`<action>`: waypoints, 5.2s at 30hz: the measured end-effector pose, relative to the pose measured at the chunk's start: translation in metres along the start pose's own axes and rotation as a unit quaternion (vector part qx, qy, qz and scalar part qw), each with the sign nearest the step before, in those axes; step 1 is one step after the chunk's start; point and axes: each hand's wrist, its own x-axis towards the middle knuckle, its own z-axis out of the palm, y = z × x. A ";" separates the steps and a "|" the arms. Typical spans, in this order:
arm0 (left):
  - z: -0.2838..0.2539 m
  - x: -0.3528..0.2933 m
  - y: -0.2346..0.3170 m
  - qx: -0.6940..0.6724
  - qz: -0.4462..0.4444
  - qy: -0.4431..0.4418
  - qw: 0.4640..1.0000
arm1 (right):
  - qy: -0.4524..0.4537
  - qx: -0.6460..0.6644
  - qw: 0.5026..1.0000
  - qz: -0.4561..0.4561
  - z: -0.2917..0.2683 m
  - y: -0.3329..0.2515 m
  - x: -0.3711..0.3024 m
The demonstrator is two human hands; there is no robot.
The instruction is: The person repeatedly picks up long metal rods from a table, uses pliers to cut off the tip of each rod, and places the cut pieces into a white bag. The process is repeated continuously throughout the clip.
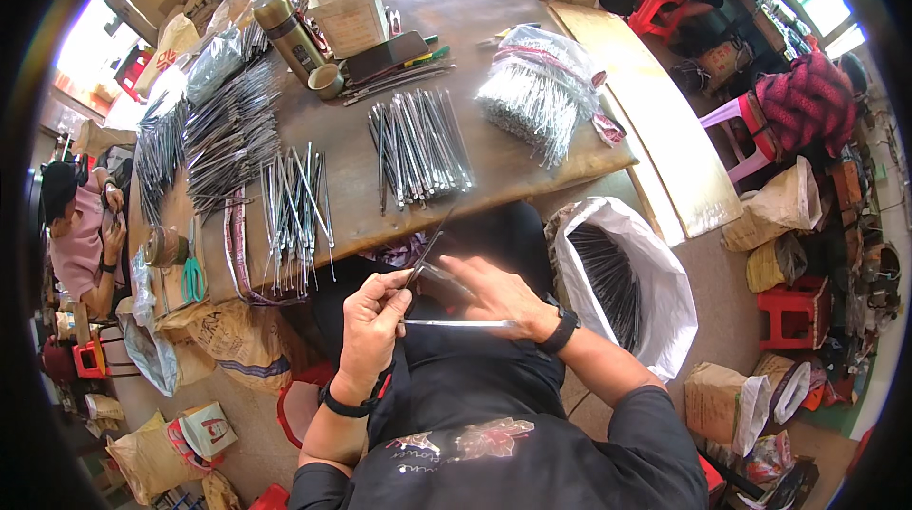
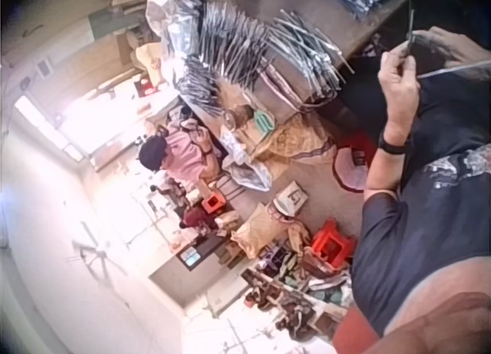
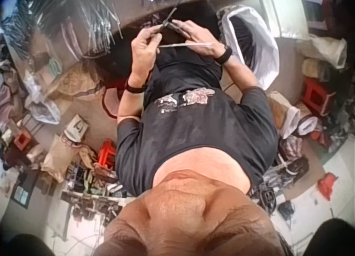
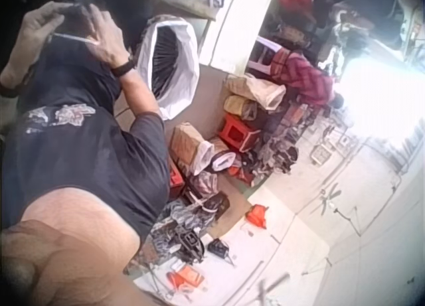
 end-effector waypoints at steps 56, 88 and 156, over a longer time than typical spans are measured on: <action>-0.060 0.158 -0.048 0.135 -0.072 0.082 0.985 | 0.242 0.700 0.666 0.090 -0.064 0.056 -0.018; -0.090 0.037 -0.018 -0.302 -0.147 -0.015 0.942 | 0.229 0.872 0.431 0.033 -0.129 0.095 0.019; -0.012 0.022 -0.021 -0.271 -0.208 -0.066 0.937 | 0.180 0.473 0.852 0.137 0.014 -0.026 0.045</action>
